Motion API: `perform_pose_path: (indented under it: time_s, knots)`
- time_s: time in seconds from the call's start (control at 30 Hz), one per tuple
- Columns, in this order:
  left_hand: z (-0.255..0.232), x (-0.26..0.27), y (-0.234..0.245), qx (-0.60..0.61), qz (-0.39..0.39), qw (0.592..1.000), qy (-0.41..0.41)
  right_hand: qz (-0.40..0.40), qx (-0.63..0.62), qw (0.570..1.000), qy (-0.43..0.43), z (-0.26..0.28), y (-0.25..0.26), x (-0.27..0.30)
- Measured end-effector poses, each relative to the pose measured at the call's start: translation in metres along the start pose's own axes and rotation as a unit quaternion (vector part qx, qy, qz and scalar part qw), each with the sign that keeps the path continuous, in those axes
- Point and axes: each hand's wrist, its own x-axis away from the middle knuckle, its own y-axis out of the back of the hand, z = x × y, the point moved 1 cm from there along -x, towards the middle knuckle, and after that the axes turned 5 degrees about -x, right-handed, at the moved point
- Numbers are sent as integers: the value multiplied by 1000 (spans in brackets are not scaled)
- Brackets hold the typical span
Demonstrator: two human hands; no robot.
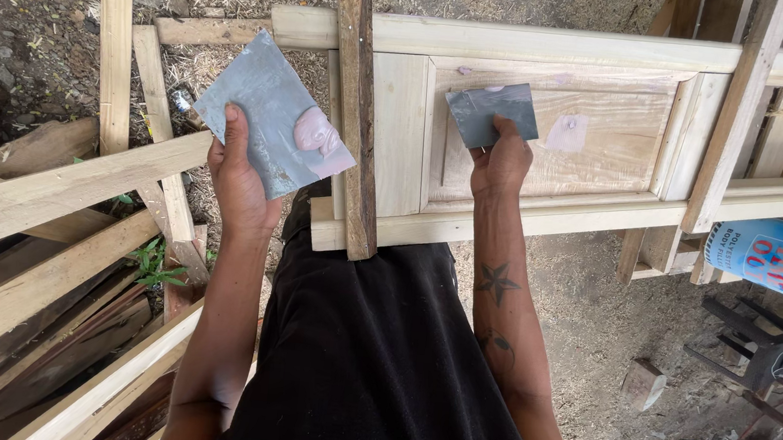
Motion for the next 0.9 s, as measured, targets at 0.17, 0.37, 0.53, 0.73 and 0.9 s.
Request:
perform_pose_path:
  time_s: [0.17,0.37,0.53,0.73,0.9]
  knots:
    - [8,-8,5,-11,15,1000,3,15,-53,998,-34,-8,-6,-5]
    - [10,-16,-12,14,47,999,12,151,-44,979,126,5,5,27]
    - [28,-14,-47,85,91,992,0,184,285,858,385,32,21,80]
    - [37,1,-84,124,106,987,3,361,285,677,574,66,-20,152]
    - [40,12,-97,153,111,982,8,321,374,629,601,73,-29,163]
